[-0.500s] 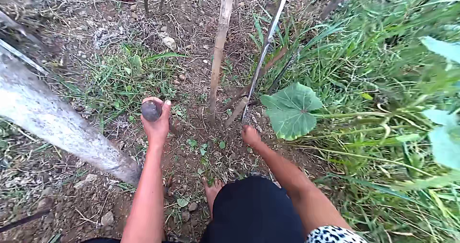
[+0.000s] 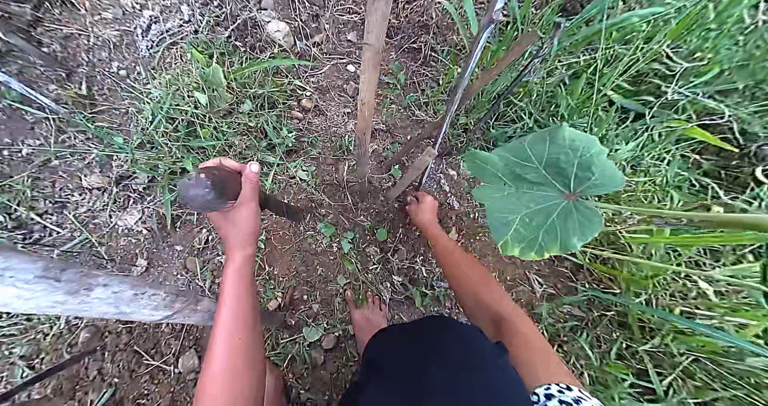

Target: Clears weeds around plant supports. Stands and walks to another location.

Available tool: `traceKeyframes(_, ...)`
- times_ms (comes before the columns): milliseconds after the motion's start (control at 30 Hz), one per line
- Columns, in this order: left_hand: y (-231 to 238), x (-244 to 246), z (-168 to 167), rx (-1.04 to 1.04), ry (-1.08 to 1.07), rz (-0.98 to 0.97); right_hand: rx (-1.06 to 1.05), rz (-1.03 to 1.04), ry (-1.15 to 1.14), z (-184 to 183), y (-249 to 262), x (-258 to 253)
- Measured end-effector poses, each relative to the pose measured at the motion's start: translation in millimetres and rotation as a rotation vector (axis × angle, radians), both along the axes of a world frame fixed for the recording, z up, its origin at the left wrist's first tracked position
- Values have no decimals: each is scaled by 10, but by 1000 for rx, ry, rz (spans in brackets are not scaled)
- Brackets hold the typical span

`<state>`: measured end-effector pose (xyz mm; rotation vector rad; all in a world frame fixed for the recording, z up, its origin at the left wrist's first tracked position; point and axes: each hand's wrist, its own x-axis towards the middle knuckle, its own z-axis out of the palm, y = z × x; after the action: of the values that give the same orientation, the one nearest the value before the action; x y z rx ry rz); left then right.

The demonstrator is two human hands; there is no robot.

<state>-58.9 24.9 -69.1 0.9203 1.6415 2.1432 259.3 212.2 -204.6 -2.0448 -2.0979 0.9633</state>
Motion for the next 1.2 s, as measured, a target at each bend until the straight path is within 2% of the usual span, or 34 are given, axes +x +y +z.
traceKeyframes(100, 13, 12, 13, 3, -3, -6, -16, -88, 189, 37, -242, -10)
traceKeyframes(200, 35, -2, 8, 24, -18, -8, -11, 54, 240, 25, -523, -137)
traceKeyframes(300, 29, -8, 18, 35, -16, -14, 1, 358, -57, -20, -573, -313)
traceKeyframes(400, 12, -2, 19, 14, -8, -2, -42, 518, -299, -132, -519, -402)
traceKeyframes(500, -16, 5, 34, -3, 1, 12, -54, 543, -258, -129, -508, -372)
traceKeyframes(767, -8, -24, 21, -2, -10, 6, -114, 422, -96, 49, -632, -330)
traceKeyframes(1000, -2, -31, 17, 43, 1, -21, -337, 695, 152, 142, -1567, -508)
traceKeyframes(1100, -10, -26, 1, 45, -1, -18, -340, 741, 118, 217, -1506, -537)
traceKeyframes(1200, -13, -28, -4, 59, 3, -24, -222, 624, 35, 273, -1186, -477)
